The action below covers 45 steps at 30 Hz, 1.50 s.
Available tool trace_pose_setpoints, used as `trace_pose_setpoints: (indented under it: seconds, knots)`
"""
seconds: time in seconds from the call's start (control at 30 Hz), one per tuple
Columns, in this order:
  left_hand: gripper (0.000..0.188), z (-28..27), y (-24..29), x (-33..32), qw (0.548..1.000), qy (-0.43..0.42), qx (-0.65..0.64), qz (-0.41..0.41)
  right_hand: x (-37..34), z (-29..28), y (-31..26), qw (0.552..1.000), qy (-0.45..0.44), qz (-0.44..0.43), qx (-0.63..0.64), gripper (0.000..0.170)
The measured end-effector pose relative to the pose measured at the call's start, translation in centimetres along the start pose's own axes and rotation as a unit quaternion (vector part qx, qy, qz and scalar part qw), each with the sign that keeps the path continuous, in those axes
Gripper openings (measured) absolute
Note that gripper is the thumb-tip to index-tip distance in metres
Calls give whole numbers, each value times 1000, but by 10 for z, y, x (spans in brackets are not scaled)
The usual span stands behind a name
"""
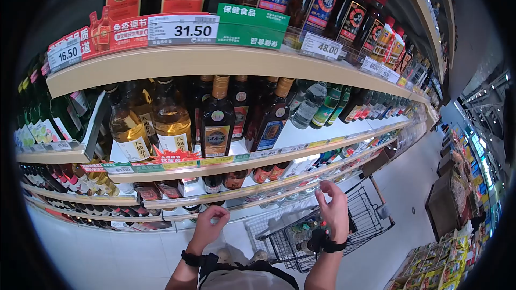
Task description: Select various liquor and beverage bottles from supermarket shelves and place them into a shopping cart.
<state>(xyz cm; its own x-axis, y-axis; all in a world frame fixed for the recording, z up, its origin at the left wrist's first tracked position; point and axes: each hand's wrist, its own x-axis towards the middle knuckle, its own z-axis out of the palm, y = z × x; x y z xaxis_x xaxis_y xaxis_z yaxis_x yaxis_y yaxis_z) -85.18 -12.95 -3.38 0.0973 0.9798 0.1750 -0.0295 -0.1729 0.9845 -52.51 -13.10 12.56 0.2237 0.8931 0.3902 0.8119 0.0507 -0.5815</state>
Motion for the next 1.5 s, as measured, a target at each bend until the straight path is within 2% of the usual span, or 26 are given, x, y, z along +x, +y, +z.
trace_pose_setpoints:
  seconds: [0.07,0.2,0.23,0.33,0.43,0.57,0.7,0.83,0.93,0.97,1.07,1.1,1.2,1.23,1.33,1.5]
  knots:
    - [9,-4,-1,-6,1000,13,-6,0,8,7,-27,996,37,-45,65,33]
    - [8,-19,-3,-20,999,36,7,9,35,36,-52,988,29,-143,46,49]
    - [8,-23,-3,-23,999,41,14,10,40,38,-67,990,-2,-135,50,62]
    - [8,-31,0,-29,996,81,-13,-15,72,54,-94,971,23,-232,49,72]
    - [8,-34,-2,-29,992,121,-18,8,101,66,-106,974,41,-219,27,83]
    - [9,-31,2,-22,994,110,-26,1,126,84,-124,983,63,-168,49,94]
    - [11,-22,19,-11,995,96,-21,25,133,90,-138,994,38,-93,33,95]
    - [12,-11,30,16,996,66,3,56,133,91,-138,995,34,-75,64,97]
    - [15,5,46,42,990,71,-11,124,128,95,-142,991,61,-93,72,99]
    - [21,10,51,51,988,64,-16,140,130,100,-139,990,88,-98,54,97]
    - [32,25,78,75,980,75,11,183,130,101,-140,992,81,-64,75,94]
    - [45,26,92,80,988,38,15,147,130,101,-139,991,84,-68,78,89]
    - [54,41,109,108,961,66,73,260,128,97,-139,991,65,-65,102,89]
    - [61,42,115,113,970,38,80,225,126,96,-138,988,73,-76,114,87]
    - [68,53,129,124,949,66,206,229,121,93,-136,985,96,-68,127,87]
    - [81,73,130,147,920,106,254,281,113,100,-113,960,139,-55,237,90]
